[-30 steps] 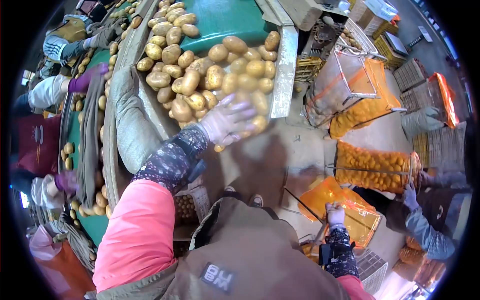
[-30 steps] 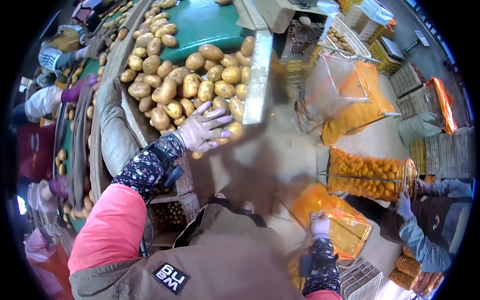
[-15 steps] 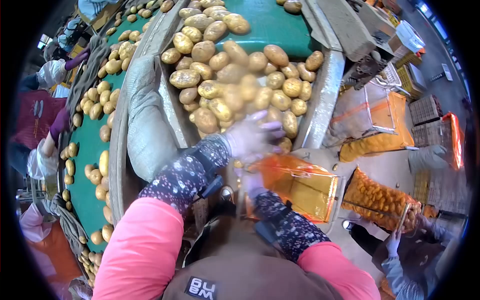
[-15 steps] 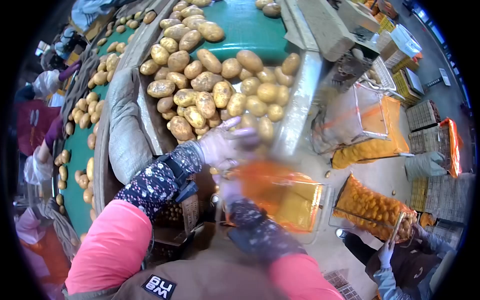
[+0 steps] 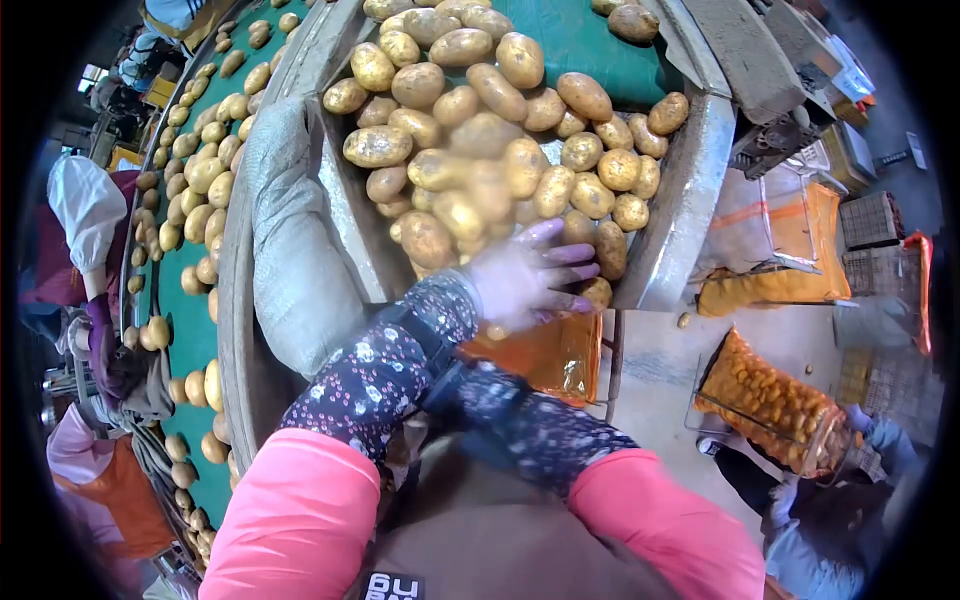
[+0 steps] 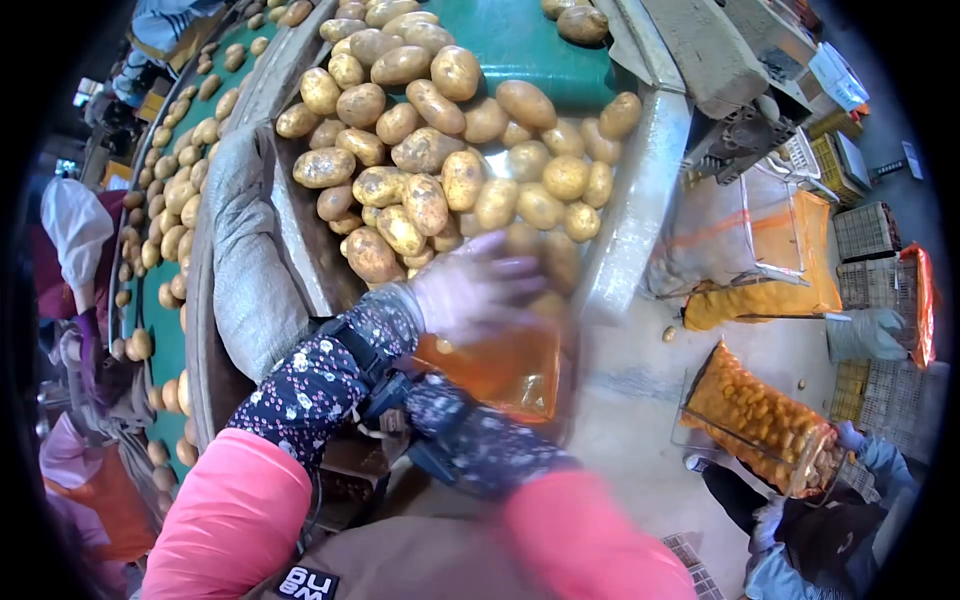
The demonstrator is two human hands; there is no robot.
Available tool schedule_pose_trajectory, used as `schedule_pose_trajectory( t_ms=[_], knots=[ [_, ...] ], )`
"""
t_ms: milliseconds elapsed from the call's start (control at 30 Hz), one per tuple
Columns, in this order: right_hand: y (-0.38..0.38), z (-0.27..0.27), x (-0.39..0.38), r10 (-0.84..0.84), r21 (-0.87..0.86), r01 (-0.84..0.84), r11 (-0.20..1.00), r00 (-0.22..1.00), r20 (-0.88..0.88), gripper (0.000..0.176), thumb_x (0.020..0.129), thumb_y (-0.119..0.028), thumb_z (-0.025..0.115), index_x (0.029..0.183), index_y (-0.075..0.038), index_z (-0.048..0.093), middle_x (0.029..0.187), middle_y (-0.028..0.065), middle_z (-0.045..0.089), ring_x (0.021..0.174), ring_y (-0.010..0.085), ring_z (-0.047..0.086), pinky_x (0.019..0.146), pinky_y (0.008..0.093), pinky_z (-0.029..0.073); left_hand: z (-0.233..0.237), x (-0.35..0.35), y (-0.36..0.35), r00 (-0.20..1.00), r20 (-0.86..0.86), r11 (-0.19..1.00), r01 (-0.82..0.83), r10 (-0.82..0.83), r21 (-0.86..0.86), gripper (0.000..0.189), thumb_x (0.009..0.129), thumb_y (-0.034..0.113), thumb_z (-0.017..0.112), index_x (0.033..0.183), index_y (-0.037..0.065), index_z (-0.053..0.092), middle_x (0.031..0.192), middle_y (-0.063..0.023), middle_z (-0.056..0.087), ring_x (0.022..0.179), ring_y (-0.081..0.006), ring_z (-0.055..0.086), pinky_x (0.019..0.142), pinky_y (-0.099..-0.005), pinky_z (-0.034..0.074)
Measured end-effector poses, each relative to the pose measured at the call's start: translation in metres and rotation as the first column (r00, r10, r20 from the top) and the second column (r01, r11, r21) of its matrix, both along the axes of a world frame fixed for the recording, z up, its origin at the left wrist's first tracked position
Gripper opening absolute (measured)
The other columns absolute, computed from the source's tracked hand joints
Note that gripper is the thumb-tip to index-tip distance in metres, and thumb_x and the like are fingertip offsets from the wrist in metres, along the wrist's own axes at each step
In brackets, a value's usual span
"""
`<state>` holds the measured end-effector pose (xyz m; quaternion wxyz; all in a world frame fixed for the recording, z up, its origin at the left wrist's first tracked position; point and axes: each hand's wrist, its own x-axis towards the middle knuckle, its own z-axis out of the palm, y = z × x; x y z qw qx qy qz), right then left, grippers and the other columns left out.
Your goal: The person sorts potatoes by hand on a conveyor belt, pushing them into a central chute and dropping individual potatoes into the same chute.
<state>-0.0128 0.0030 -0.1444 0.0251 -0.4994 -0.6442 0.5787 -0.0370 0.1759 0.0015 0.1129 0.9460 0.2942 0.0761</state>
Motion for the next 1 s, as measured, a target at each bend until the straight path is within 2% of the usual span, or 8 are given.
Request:
schedule_pose_trajectory(
  t_ms=[167, 233, 333, 400, 433, 567, 733, 1000],
  knots=[
    [0.040, 0.074, 0.158, -0.107, 0.354, 0.194, 0.915, 0.962, -0.251, 0.039, 0.084, -0.013, 0.066, 0.122, -0.002, 0.063, 0.113, 0.0190, 0.066, 0.107, 0.0326, 0.064, 0.096, 0.0394, 0.050, 0.008, 0.002, -0.001, 0.998, -0.062, 0.995, 0.003, 0.004, 0.099, 0.045, 0.084, 0.036, 0.063, 0.128, 0.038, 0.061, 0.144, 0.0001, 0.053, 0.142, -0.0202, 0.039, 0.118, -0.0594, 0.021],
    [0.061, 0.094, 0.211, -0.091, 0.760, 0.209, 0.615, 0.977, -0.195, 0.043, 0.082, -0.013, 0.067, 0.123, -0.002, 0.061, 0.110, 0.0204, 0.066, 0.110, 0.0356, 0.061, 0.095, 0.0413, 0.050, 0.010, 0.001, -0.001, 0.999, -0.034, 0.991, 0.004, 0.001, 0.134, 0.039, 0.088, 0.034, 0.057, 0.126, 0.038, 0.062, 0.140, 0.0015, 0.055, 0.139, -0.0200, 0.042, 0.117, -0.0593, 0.023],
    [0.063, 0.102, 0.243, -0.416, 0.860, 0.065, 0.506, 0.892, 0.177, 0.041, 0.088, -0.018, 0.064, 0.125, -0.001, 0.059, 0.112, 0.0227, 0.065, 0.110, 0.0371, 0.061, 0.095, 0.0416, 0.049, 0.022, 0.005, -0.003, 0.997, -0.070, 0.996, -0.013, 0.019, 0.083, 0.037, 0.088, 0.034, 0.057, 0.124, 0.037, 0.063, 0.139, 0.0011, 0.056, 0.139, -0.0205, 0.042, 0.117, -0.0595, 0.023],
    [0.066, 0.095, 0.256, -0.333, 0.306, 0.221, 0.926, 0.859, 0.389, 0.045, 0.093, -0.025, 0.061, 0.129, 0.001, 0.056, 0.115, 0.0254, 0.065, 0.110, 0.0382, 0.062, 0.096, 0.0409, 0.048, 0.011, 0.001, -0.002, 0.989, -0.147, 0.999, 0.034, -0.029, 0.031, 0.060, 0.079, 0.036, 0.066, 0.137, 0.039, 0.052, 0.153, -0.0009, 0.041, 0.148, -0.0236, 0.028, 0.119, -0.0630, 0.017],
    [0.067, 0.088, 0.262, -0.250, -0.041, 0.300, 0.953, 0.854, 0.456, 0.048, 0.095, -0.028, 0.059, 0.132, 0.002, 0.054, 0.116, 0.0268, 0.064, 0.110, 0.0387, 0.062, 0.097, 0.0406, 0.048, 0.016, 0.003, -0.001, 0.984, -0.173, 0.999, 0.036, -0.029, 0.036, 0.059, 0.080, 0.037, 0.065, 0.137, 0.039, 0.052, 0.153, -0.0008, 0.041, 0.147, -0.0235, 0.029, 0.119, -0.0627, 0.017],
    [0.043, 0.054, 0.284, -0.424, 0.041, 0.433, 0.901, 0.854, 0.302, 0.058, 0.098, -0.035, 0.055, 0.138, 0.007, 0.046, 0.119, 0.0298, 0.063, 0.110, 0.0386, 0.063, 0.097, 0.0394, 0.047, 0.016, 0.001, -0.002, 0.979, -0.201, 0.998, 0.033, -0.022, 0.053, 0.054, 0.083, 0.041, 0.063, 0.136, 0.040, 0.054, 0.152, -0.0004, 0.042, 0.147, -0.0230, 0.030, 0.119, -0.0611, 0.016],
    [0.049, 0.097, 0.274, -0.435, -0.030, 0.470, 0.882, 0.838, 0.328, 0.057, 0.095, -0.026, 0.060, 0.138, 0.008, 0.046, 0.120, 0.0288, 0.063, 0.114, 0.0383, 0.061, 0.099, 0.0390, 0.047, 0.010, 0.001, -0.002, 0.987, -0.160, 0.997, 0.027, -0.015, 0.074, 0.052, 0.083, 0.042, 0.062, 0.134, 0.037, 0.055, 0.151, 0.0011, 0.043, 0.148, -0.0228, 0.027, 0.120, -0.0601, 0.013],
    [0.086, 0.151, 0.204, -0.089, 0.640, 0.045, 0.767, 0.995, 0.037, 0.061, 0.083, -0.007, 0.062, 0.140, 0.005, 0.044, 0.142, 0.0267, 0.045, 0.135, 0.0398, 0.043, 0.111, 0.0410, 0.039, 0.015, 0.003, -0.002, 0.980, -0.197, 1.000, -0.009, 0.012, 0.019, 0.058, 0.078, 0.038, 0.065, 0.134, 0.028, 0.055, 0.149, 0.0015, 0.046, 0.148, -0.0219, 0.026, 0.121, -0.0578, 0.012]
  ],
)
